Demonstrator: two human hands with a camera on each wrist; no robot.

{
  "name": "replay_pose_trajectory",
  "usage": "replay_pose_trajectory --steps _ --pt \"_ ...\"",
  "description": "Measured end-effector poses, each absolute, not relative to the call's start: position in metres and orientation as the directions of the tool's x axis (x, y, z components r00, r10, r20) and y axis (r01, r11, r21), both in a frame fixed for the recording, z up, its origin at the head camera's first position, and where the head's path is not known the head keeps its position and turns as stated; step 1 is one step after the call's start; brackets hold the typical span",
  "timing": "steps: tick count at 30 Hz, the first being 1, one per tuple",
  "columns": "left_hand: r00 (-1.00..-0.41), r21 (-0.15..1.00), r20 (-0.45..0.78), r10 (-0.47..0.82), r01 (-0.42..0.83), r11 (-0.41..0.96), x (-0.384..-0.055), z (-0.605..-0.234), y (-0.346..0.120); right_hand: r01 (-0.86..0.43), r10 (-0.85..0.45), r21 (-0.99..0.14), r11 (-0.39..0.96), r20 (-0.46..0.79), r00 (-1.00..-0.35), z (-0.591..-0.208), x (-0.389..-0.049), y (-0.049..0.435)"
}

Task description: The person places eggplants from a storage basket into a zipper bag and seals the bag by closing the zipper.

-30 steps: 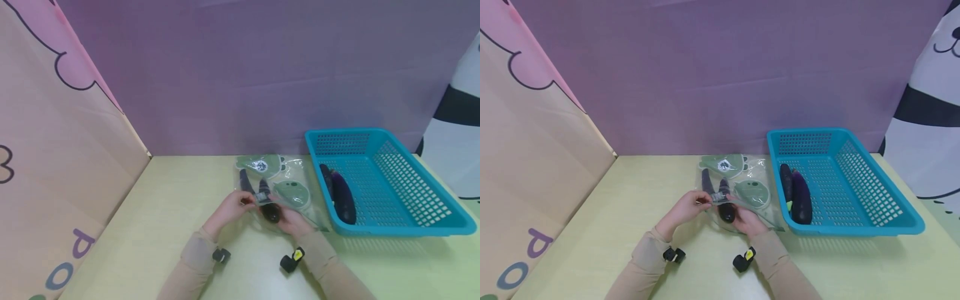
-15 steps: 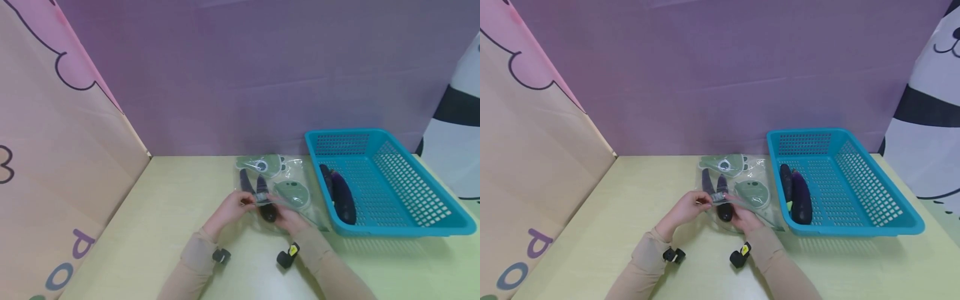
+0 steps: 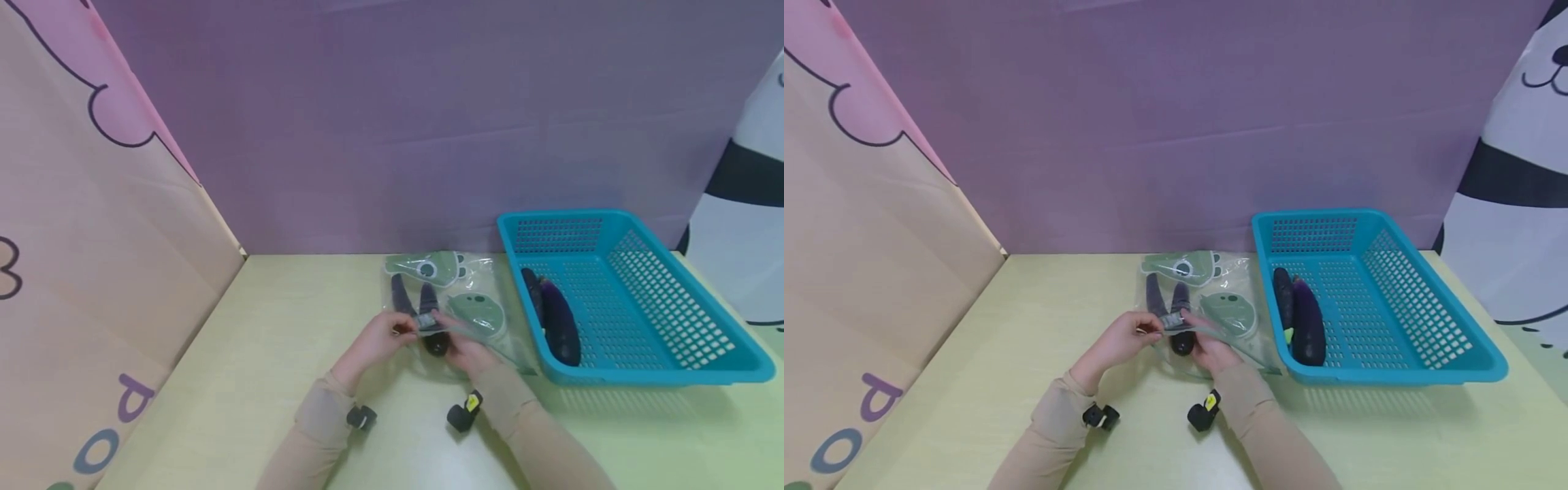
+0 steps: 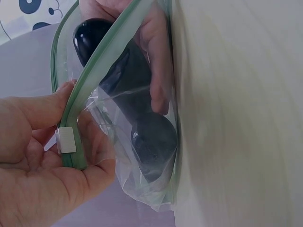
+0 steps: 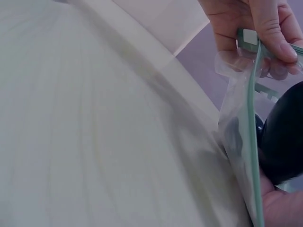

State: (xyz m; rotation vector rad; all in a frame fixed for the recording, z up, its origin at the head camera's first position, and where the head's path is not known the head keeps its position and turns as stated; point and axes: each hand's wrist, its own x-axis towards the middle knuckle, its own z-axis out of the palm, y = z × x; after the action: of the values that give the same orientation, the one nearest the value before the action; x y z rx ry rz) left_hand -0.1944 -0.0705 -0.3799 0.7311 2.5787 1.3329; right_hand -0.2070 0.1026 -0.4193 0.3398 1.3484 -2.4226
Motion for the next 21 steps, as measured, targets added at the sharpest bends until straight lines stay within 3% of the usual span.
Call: replay_pose_trajectory --steps 10,21 --pt "-0.862 0.782 0.119 0.493 0.387 0.488 -0.1957 -0.3803 -0.0681 0.352 -0.066 -0.806 -0.477 -0.366 -0.928 -0.4160 -0.2102 0.0985" --pt "-0.866 0.798 0.107 0.488 0.368 0.477 -0.1953 -0.3806 -0.0679 0.295 -0.045 -0.856 -0.424 -0.306 -0.951 -0.4203 -0.2163 0.0925"
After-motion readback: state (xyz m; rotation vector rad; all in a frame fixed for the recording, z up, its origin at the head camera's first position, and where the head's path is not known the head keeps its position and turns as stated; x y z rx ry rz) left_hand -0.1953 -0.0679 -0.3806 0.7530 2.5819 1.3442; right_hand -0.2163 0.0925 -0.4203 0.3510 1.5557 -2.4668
